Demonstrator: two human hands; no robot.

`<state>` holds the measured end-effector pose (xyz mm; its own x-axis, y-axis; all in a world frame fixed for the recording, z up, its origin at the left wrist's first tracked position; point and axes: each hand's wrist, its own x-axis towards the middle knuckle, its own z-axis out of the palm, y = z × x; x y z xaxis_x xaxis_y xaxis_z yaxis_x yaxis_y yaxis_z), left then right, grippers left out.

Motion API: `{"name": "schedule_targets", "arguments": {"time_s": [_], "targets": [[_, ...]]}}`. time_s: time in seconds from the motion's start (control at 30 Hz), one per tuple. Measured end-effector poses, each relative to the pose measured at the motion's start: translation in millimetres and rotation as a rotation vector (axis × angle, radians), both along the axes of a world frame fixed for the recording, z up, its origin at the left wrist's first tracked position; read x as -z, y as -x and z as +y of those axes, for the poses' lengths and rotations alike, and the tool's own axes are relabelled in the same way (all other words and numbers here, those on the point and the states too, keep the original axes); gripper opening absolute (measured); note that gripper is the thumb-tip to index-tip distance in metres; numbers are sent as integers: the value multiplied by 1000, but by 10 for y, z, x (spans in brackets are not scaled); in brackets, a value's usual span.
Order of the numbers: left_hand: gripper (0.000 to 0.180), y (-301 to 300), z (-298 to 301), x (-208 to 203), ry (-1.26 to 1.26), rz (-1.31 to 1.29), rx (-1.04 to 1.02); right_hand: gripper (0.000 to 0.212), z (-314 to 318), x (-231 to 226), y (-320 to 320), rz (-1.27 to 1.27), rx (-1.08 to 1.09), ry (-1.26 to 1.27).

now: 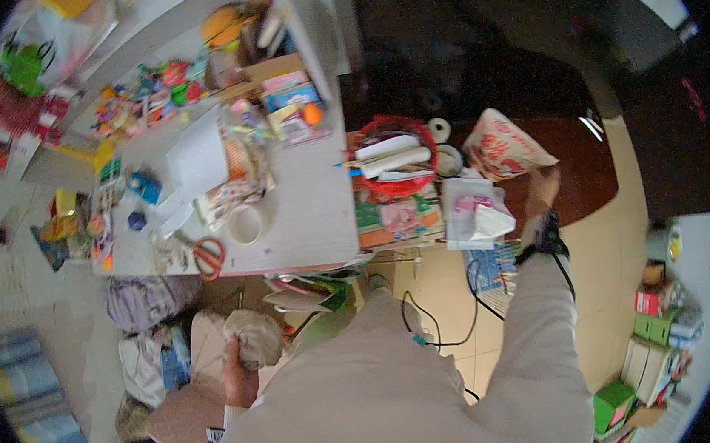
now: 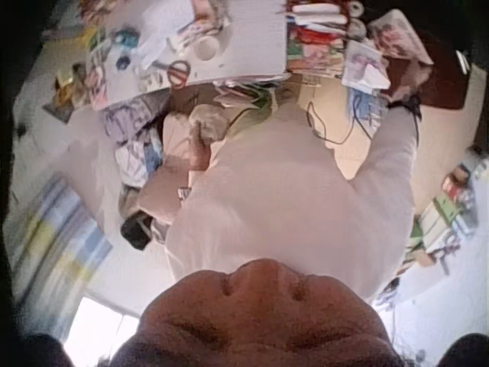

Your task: The person wipes a wooden cabinet and a white desk with a cloth, moving items like a bag, scissors, and tape to reach the surfaces. They also wipe the headboard of a bed. The task involves cleaning multiple surfaces in a cluttered room.

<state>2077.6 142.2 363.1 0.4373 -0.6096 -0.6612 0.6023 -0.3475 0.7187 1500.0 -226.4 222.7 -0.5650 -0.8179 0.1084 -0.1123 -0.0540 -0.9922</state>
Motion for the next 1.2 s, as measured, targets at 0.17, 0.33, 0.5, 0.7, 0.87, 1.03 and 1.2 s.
{"name": "schedule_targets", "arguments": {"time_s": [0.17, 0.33, 0.5, 0.7, 0.87, 1.03, 1.2], "targets": [[42, 96, -447, -119, 68, 29, 69, 41, 477, -345, -513, 138, 282, 59], [48, 329, -1038, -171, 159, 128, 295, 45, 1536, -922, -2222, 308, -863, -760], [59, 712, -1460, -230, 316, 190, 635, 71, 1918, -1367, -3464, 163, -1014, -95], [52, 250, -1327, -146, 212, -160, 610, 70, 1414, -1257, -3277, 805, -889, 53], [35, -196, -782, 107, 93, -152, 468, 74, 1217, -847, -3631, 1154, -959, -49], [31, -281, -399, 256, 0, -99, 411, 63, 156, -564, -4084, 1138, -798, 127], [30, -360, -406, 240, 46, -92, 393, 58, 539, -742, -4077, 1065, -901, 181]]}}
